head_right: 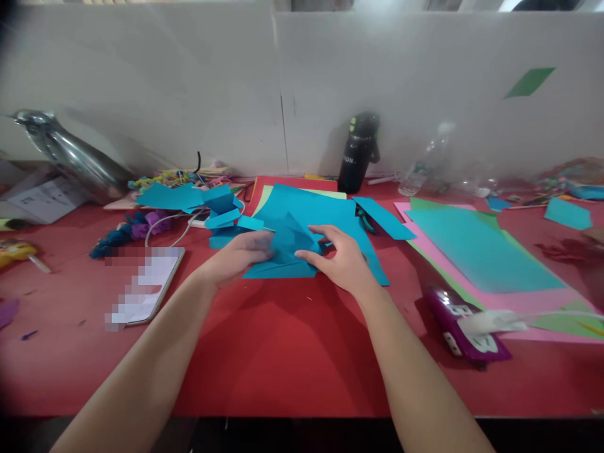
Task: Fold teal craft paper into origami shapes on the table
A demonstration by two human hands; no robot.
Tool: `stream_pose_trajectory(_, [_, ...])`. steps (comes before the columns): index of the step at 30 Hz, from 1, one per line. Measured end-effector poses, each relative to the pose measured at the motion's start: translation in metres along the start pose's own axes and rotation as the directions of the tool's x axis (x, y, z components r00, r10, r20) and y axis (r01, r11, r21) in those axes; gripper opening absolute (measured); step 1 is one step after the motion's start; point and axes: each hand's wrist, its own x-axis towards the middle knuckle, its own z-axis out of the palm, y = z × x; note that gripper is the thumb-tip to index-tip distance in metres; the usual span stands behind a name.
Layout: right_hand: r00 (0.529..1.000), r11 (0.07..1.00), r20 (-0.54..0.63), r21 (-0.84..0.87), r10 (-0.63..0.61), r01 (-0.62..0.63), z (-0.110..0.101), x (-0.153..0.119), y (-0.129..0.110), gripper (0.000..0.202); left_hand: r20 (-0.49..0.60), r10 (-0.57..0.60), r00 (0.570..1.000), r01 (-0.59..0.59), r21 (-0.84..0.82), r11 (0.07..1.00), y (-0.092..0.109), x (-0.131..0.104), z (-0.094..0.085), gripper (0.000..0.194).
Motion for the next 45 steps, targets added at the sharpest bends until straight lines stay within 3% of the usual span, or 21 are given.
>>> stream_pose_trajectory(3, [0.998,0.999,-0.059,-0.022,0.028,-0.029,0.003,0.000,-0.005,0.046,0.111,0.023,0.994,-0.017,-0.054,0.998,0.004,-0.002,0.006,0.040])
stream_pose_trajectory(6, [0.995,1.000,-0.101,0.003,0.000,0.000,0.006,0.000,-0.009,0.034,0.154,0.007,0.988,0.008,-0.095,0.995,0.006,-0.004,0.011,0.039])
stream_pose_trajectory(10, [0.970,0.999,-0.242,-0.017,-0.037,0.034,0.010,-0.001,-0.013,0.051,0.147,-0.012,0.989,0.021,-0.060,0.998,0.001,-0.003,0.016,0.038])
stream_pose_trajectory(14, [0.953,1.000,-0.304,-0.009,0.017,-0.021,0.014,-0.002,-0.014,0.058,0.103,-0.002,0.995,0.001,0.013,1.000,-0.006,0.001,0.019,0.034])
stream_pose_trajectory(22, [0.971,0.985,-0.167,0.046,0.169,-0.164,0.016,0.002,-0.005,0.047,0.108,0.015,0.994,-0.025,0.090,0.996,-0.008,0.001,0.025,0.024])
stream_pose_trajectory(27, [0.958,0.980,-0.206,0.024,0.200,-0.199,0.018,0.002,-0.003,0.045,0.091,0.061,0.994,-0.072,0.115,0.991,-0.001,-0.003,0.035,0.020])
stream_pose_trajectory(31, [0.952,0.981,-0.239,0.027,0.193,-0.193,0.019,0.003,-0.003,0.042,0.170,0.192,0.967,-0.215,0.129,0.968,0.003,-0.006,0.042,0.047])
stream_pose_trajectory(34, [0.952,0.981,-0.237,0.040,0.195,-0.191,0.019,0.003,-0.003,0.041,0.145,0.209,0.967,-0.240,0.245,0.939,-0.001,-0.005,0.043,0.070])
stream_pose_trajectory(39, [0.945,0.973,-0.234,0.009,0.227,-0.231,0.019,0.003,-0.004,0.052,0.141,0.259,0.955,-0.286,0.225,0.932,-0.004,-0.002,0.042,0.042])
stream_pose_trajectory(45, [0.940,0.971,-0.245,0.038,0.238,-0.236,0.020,0.003,-0.004,0.054,0.147,0.262,0.954,-0.289,0.215,0.933,-0.002,-0.003,0.046,0.037])
